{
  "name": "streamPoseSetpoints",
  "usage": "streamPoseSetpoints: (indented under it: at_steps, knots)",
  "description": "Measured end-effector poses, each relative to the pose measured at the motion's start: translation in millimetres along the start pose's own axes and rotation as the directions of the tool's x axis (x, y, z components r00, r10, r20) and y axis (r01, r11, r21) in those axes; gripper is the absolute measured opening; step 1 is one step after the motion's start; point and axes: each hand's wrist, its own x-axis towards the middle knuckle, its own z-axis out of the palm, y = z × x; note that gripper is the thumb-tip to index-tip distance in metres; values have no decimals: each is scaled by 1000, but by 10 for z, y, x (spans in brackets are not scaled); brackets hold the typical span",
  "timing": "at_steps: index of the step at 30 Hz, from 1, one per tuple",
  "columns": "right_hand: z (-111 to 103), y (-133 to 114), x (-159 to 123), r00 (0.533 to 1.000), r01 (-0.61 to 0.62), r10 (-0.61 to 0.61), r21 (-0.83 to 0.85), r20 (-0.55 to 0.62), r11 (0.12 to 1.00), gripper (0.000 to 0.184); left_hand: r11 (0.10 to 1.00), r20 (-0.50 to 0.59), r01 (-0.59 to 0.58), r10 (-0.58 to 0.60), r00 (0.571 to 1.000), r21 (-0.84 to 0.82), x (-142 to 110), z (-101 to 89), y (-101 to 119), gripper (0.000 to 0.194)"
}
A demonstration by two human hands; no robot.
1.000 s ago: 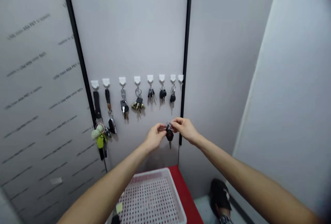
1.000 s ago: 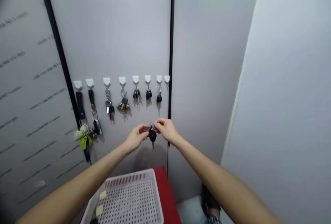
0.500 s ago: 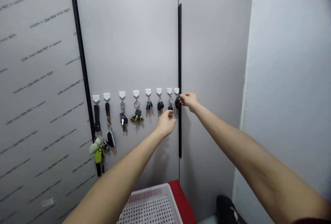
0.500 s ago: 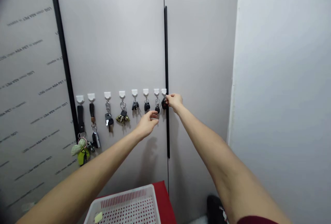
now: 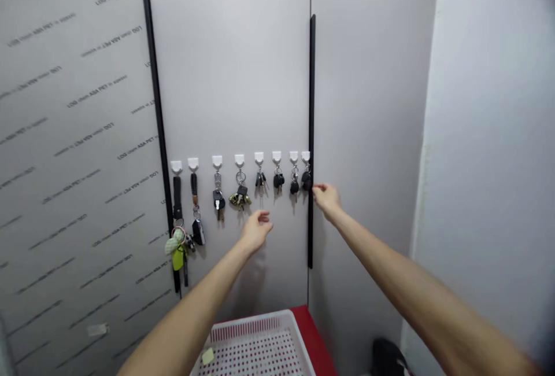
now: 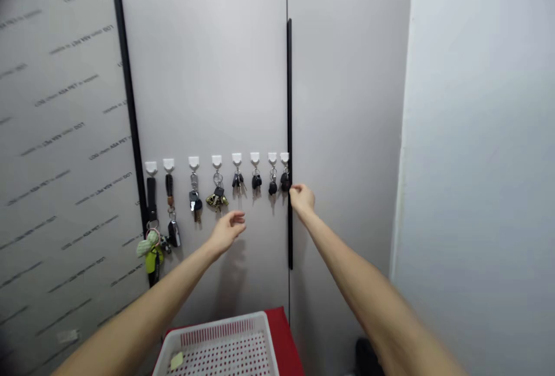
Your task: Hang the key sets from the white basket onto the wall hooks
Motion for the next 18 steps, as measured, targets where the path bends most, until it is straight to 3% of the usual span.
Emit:
streamPoseSetpoints:
  at_steps: [1,3,4,6,7,8,9,10,12,15,18]
  knots:
    - [34,92,-152,1000,13,-13,-49,1,999,15,1000,-18,26,-27,999,-16,-38,-43,-122,31]
    - [143,276,-491,979,7,23,-144,204,990,16,995,-42,95,-95,995,-23,-130,-128,-364,30]
    - [214,350,-662,920,-18,94,-197,381,980,18,991,-55,130,-131,990,-19,-179,-170,-466,30]
    - [368,401,-959,714,-10,195,-269,673,963,28,985,-84,173,-174,981,-22,-276,-264,-578,34]
    - [439,358,-1071,630,26,186,-261,754,965,37,986,-106,164,-167,980,-38,-319,-318,-573,38]
    - [498,262,-1154,596,76,125,-211,793,974,46,990,-133,126,-133,982,-60,-357,-378,-522,44]
    - [541,115,-1209,612,133,19,-127,791,983,54,995,-164,59,-73,984,-84,-389,-444,-426,50]
    - [563,-75,-1239,658,193,-117,-17,744,981,61,994,-196,-26,4,980,-107,-417,-514,-292,57]
    - [552,-525,-1254,753,309,-380,221,538,925,65,964,-256,-229,188,948,-139,-463,-658,44,67]
    - [469,-1121,-1264,766,406,-578,485,282,774,69,876,-308,-453,390,868,-167,-533,-842,520,73]
    - [445,-1386,-1318,760,394,-612,596,217,700,71,817,-329,-537,458,826,-212,-602,-947,757,75]
